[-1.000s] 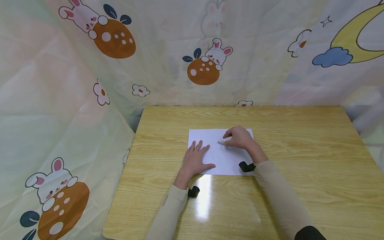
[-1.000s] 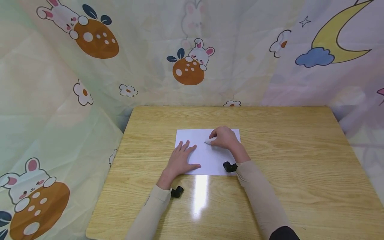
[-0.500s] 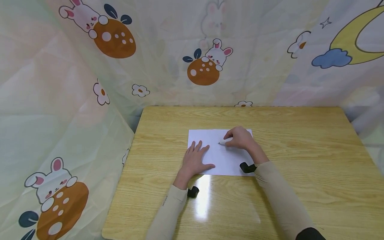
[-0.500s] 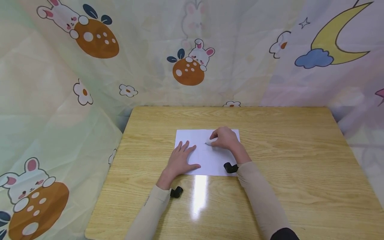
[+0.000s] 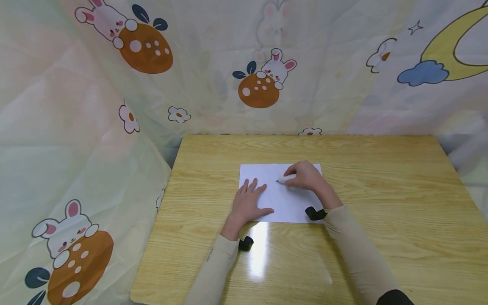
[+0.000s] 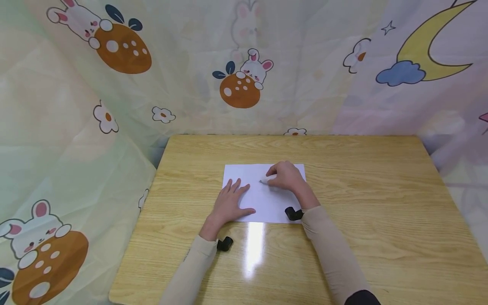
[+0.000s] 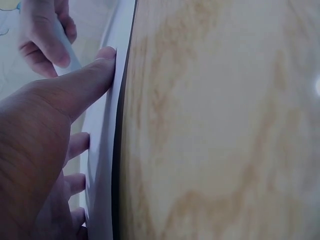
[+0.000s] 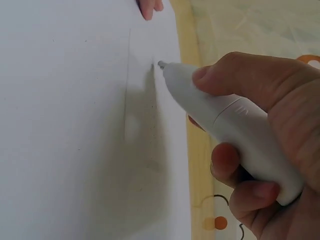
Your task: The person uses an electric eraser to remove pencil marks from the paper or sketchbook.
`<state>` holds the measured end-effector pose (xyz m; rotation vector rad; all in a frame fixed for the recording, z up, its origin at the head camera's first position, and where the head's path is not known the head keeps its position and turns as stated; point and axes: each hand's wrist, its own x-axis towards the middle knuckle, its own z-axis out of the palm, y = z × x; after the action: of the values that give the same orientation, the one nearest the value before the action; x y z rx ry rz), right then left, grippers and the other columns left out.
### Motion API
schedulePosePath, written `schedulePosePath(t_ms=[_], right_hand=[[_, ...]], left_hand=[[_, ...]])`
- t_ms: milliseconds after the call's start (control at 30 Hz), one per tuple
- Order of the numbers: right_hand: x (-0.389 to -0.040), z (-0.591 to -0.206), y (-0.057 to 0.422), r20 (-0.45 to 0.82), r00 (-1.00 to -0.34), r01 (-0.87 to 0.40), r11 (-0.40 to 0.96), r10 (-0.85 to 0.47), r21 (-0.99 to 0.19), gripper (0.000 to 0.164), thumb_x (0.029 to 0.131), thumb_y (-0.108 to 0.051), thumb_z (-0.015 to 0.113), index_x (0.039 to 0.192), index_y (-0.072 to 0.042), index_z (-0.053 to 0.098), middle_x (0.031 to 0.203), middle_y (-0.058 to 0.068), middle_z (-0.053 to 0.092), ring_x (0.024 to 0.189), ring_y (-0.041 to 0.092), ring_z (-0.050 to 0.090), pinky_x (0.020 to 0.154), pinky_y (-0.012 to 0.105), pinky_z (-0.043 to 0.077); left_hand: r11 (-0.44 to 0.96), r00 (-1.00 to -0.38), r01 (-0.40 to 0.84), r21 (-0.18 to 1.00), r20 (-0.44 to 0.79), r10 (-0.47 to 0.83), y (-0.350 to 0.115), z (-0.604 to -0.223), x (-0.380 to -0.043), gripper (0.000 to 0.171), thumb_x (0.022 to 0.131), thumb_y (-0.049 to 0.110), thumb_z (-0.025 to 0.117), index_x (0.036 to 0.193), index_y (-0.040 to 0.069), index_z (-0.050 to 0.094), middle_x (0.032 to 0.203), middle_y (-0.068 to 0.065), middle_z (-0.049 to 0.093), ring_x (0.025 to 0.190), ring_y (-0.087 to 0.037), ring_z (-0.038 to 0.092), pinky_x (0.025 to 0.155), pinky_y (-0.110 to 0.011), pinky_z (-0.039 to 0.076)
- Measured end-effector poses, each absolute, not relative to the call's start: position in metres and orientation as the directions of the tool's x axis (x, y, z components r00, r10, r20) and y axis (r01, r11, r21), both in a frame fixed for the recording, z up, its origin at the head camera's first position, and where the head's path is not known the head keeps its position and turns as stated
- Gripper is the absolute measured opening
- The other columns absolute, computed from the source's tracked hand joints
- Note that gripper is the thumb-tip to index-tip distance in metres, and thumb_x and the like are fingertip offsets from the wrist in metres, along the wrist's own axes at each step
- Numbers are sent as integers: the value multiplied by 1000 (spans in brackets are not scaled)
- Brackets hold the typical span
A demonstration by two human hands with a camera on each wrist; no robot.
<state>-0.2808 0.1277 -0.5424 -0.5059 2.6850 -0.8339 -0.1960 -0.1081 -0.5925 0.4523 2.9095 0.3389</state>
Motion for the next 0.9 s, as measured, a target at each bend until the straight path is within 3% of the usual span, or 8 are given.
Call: schedulePosePath(t_ms=[367, 633, 900], right_hand=[[-281, -547, 122, -145, -897, -255, 756, -418, -603, 19, 77, -17, 78, 95, -12, 79, 92, 0, 73, 83, 18, 62, 75, 37, 51], [-279, -546, 122, -154, -898, -247, 761, -413, -600, 15, 75, -17, 79, 90, -13, 79, 90, -1, 73, 76, 18, 58, 66, 33, 48], [-281, -546, 120, -157, -889, -258, 753, -431, -606, 15, 77, -18, 79, 91, -14, 79, 92, -1, 73, 80, 17, 59, 70, 34, 50]], left_hand=[[930, -937, 271, 247, -156, 314, -109, -593, -197, 92, 77, 79, 54, 152, 31, 34, 160, -8, 18, 147, -34, 5, 115, -49, 16], [929, -938, 267, 255, -151, 311, -109, -593, -196, 92, 77, 78, 56, 152, 30, 36, 160, -9, 19, 146, -34, 6, 115, -50, 17], [928, -939, 270, 256, -145, 313, -109, -594, -196, 92, 77, 79, 56, 152, 30, 36, 160, -9, 19, 146, -35, 6, 115, -50, 17]])
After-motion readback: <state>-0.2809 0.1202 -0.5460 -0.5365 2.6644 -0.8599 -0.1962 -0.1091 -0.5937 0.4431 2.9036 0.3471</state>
